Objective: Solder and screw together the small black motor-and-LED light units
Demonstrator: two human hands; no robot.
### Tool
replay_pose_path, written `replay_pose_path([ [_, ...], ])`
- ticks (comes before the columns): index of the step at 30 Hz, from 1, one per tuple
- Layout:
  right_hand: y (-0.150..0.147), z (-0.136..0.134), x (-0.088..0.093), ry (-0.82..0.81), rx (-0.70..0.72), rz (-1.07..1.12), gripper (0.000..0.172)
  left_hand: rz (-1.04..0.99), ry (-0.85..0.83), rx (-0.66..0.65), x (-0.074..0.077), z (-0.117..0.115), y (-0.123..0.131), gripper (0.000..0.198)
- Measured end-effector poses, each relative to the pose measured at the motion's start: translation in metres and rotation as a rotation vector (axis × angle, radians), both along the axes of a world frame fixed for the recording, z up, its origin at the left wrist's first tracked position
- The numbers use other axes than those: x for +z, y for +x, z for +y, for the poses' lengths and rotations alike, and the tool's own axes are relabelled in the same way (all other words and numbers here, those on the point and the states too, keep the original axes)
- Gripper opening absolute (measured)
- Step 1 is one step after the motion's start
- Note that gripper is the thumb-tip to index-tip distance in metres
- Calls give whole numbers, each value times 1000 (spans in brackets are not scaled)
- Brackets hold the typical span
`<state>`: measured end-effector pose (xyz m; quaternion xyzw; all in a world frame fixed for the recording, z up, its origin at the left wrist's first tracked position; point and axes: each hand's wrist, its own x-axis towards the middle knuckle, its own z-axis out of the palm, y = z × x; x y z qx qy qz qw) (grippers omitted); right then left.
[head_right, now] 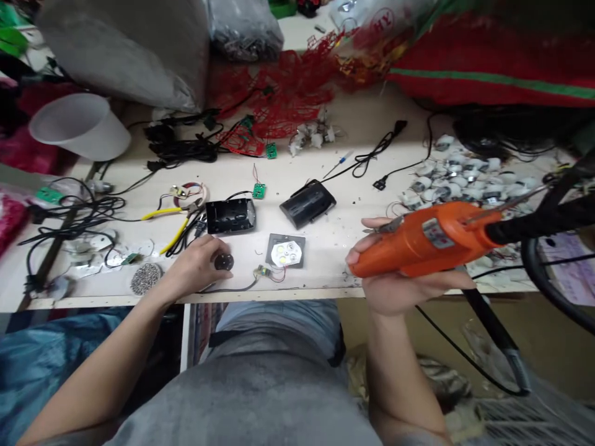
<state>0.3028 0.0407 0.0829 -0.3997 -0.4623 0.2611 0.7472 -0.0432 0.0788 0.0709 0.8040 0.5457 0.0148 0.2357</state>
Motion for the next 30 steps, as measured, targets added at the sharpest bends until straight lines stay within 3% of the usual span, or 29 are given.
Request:
replay_pose_path([
  [6, -1, -16, -5, -145, 5, 57, 98, 8, -12, 2, -1, -1, 1, 30],
  [12, 6, -15, -9, -109, -70, 53, 103, 22, 57, 45, -2, -6, -2, 40],
  [20, -1, 6, 6, -124, -266, 67, 99, -72, 10, -2, 0, -24, -2, 15],
  [23, -6, 18, 3, -132, -330, 124, 101, -80, -12, -20, 1, -32, -1, 19],
  [30, -8, 37, -5, -88, -434, 173, 99, -33, 133, 100, -1, -38, -7, 21],
])
